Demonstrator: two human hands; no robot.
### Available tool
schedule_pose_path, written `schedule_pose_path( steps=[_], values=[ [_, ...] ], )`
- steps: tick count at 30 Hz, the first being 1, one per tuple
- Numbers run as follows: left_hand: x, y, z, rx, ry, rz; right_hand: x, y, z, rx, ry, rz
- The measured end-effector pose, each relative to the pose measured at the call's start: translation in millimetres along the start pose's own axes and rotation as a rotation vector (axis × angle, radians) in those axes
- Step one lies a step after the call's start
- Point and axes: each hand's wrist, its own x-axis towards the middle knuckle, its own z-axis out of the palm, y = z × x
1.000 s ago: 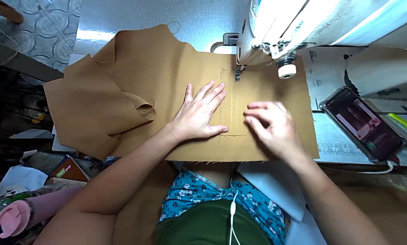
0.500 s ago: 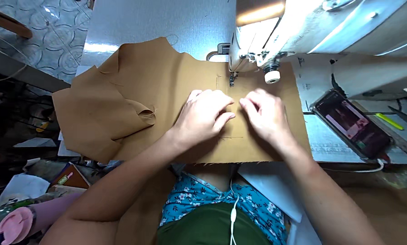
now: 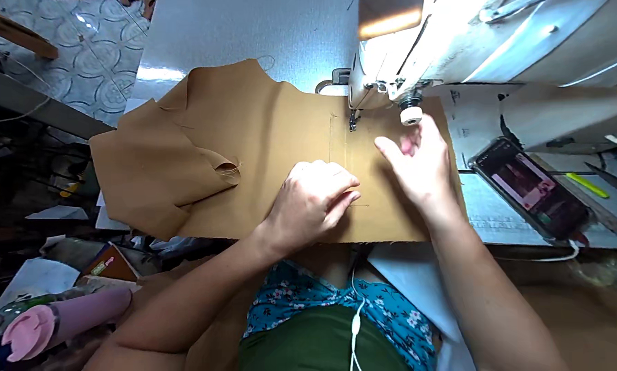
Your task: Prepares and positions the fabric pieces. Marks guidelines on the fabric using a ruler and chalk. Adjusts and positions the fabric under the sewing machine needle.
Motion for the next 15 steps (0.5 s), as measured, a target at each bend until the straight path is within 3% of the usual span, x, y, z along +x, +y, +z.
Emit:
schedule_pose_path(
  steps=[3,7,11,15],
  values=[
    [3,2,1,-0.034,0.023,0.009,27,3,16,0.267,-0.134,0.075],
    [6,5,2,-0.062,0.078,0.108,5,5,16,0.062,-0.281,-0.074],
    [15,5,8,0.026,0.044,0.264,-55,-1,3,-0.148,-0.192,-0.26],
    [15,3,10,0.046,-0.103,0.261,-92,8,-3,-0.159,-0.131,-0.363]
  ],
)
